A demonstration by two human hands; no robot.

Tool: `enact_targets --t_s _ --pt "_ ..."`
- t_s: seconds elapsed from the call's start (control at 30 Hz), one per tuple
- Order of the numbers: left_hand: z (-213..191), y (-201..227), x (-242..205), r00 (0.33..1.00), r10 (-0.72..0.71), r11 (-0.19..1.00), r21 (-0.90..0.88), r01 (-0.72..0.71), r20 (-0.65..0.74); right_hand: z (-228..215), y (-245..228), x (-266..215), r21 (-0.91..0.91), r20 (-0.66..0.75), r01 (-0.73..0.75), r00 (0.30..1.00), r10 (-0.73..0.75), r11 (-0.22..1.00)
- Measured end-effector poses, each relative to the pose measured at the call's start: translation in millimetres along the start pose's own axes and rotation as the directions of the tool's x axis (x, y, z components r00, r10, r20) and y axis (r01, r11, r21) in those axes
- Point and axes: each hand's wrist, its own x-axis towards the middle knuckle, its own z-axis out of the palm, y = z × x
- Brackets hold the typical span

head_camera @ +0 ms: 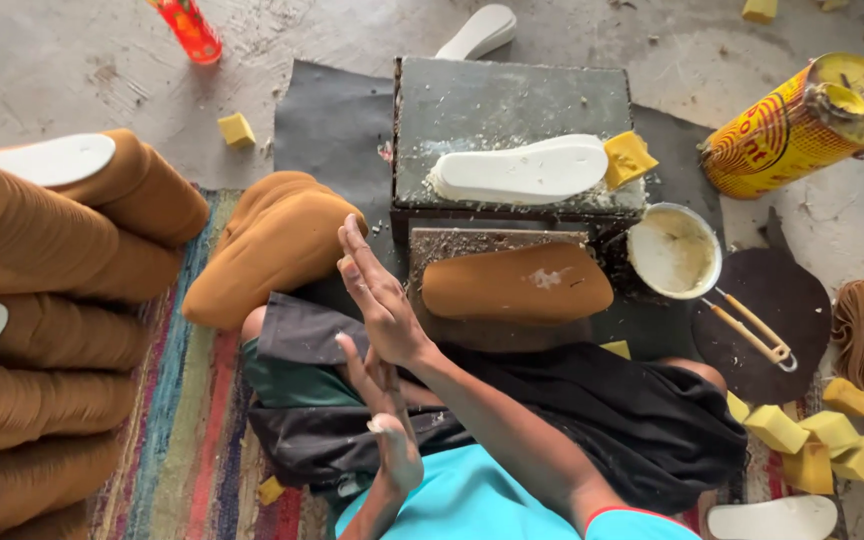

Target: The person applies adhesive to shoe insoles and soles using a small sponge and a glue pot.

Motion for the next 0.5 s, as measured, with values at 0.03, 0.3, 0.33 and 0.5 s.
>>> enact_targets --t_s 0.03,0.3,0.33,0.5 --pt "0 -2 0 1.0 -0.007 1.0 0.002 0.007 -0.005 2 -2 -6 0.003 0.002 -0.008 1.0 0.008 1.0" --pt "-11 -27 26 0.995 -0.094 0.982 -0.163 0.092 -0.01 4 -5 -29 0.036 0.146 0.123 0.981 -0.127 0.992" --pt "-14 -26 40 0.996 -0.094 0.982 -0.163 0.092 -0.009 7 0 -34 0.035 0.145 0.123 0.981 -0.127 0.992" --pt "-29 -25 105 0.973 0.228 0.974 0.017 -0.228 -0.037 2 33 -63 -0.033 0.101 0.166 0.982 -0.162 0.986"
